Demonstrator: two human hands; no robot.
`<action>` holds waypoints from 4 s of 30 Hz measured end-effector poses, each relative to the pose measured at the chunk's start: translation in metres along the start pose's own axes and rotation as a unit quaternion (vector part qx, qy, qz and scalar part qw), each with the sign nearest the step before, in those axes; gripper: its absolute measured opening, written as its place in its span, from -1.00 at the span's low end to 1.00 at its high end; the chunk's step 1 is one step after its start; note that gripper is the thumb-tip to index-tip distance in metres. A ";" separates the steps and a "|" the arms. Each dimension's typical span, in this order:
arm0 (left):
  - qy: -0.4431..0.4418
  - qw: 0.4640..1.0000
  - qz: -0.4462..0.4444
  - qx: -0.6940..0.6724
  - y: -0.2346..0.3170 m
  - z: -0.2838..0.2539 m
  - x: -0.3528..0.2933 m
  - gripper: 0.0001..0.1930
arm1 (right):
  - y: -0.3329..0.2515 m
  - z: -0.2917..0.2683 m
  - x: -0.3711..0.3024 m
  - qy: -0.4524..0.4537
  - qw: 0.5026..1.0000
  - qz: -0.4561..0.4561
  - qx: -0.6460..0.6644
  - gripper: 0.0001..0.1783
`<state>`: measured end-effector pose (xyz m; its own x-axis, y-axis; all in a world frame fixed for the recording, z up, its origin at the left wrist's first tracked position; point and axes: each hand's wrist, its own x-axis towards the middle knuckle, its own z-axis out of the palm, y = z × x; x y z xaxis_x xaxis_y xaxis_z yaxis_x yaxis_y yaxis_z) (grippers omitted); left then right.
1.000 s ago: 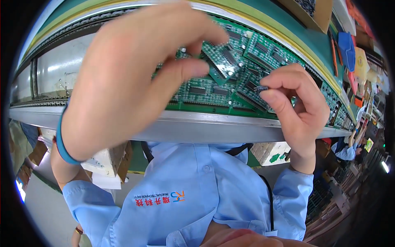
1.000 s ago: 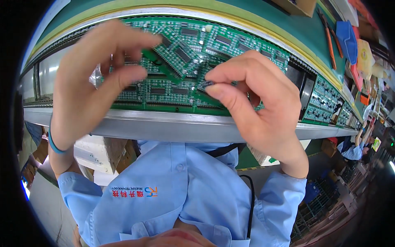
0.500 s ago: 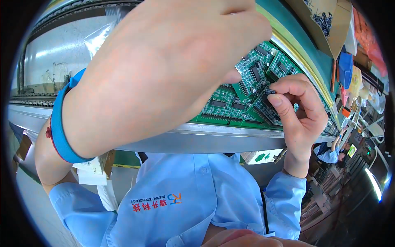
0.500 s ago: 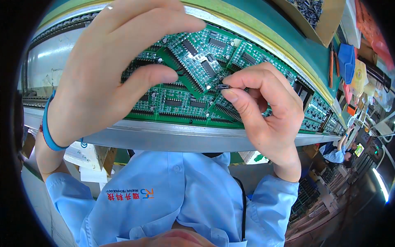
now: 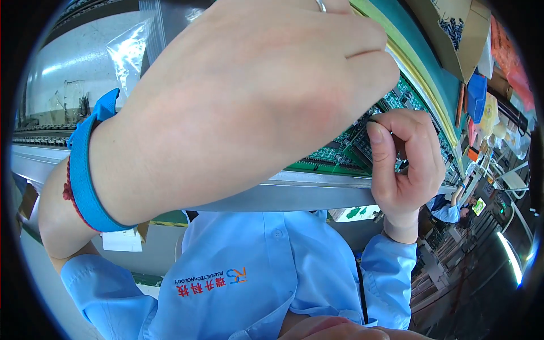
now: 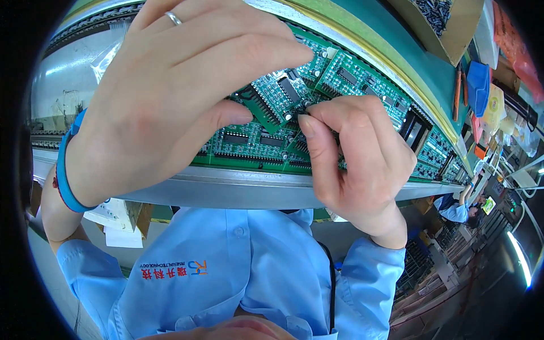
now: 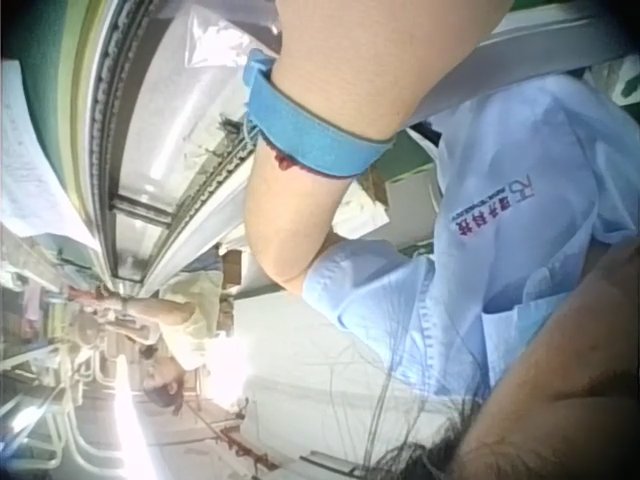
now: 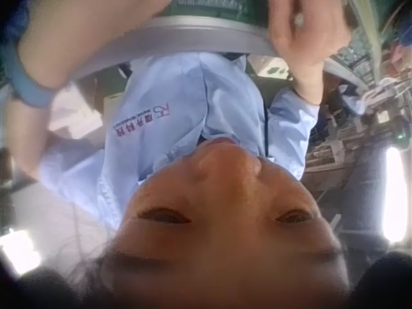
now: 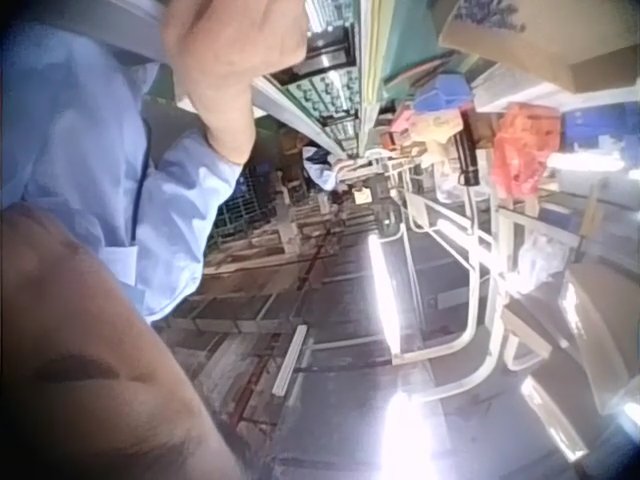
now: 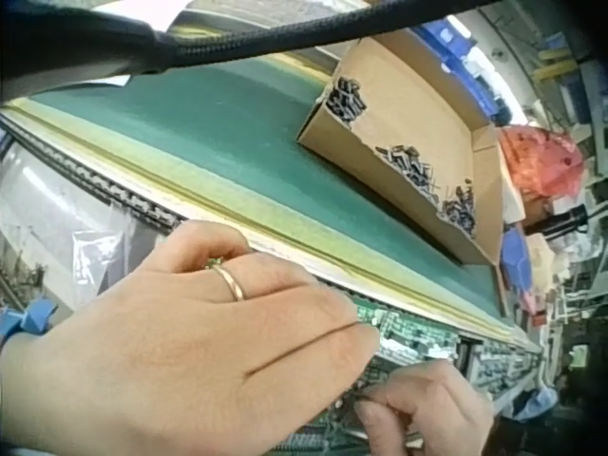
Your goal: The person inserts small electronic components into printed circuit boards by hand on an assembly line.
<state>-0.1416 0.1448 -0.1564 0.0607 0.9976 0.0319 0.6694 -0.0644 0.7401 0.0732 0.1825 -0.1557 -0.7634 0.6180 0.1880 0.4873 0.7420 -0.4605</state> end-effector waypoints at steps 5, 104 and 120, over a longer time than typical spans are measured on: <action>0.009 1.000 -0.001 0.009 0.003 0.002 -0.001 -0.45 | -0.001 0.000 -0.001 -0.004 1.000 0.010 -0.011 -0.86; 0.081 0.991 0.040 0.103 -0.018 -0.007 -0.014 -0.41 | 0.101 -0.095 -0.154 0.136 0.802 0.468 -0.346 -0.55; 0.112 0.980 0.089 0.138 -0.012 -0.020 -0.015 -0.39 | 0.059 -0.085 -0.086 0.210 0.923 0.255 -0.198 -0.60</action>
<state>-0.1653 0.1308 -0.1527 0.0516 0.9483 0.3131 0.8400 -0.2108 0.5000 0.2037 0.1952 -0.1251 -0.2005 0.8974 0.3931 0.9177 0.3125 -0.2453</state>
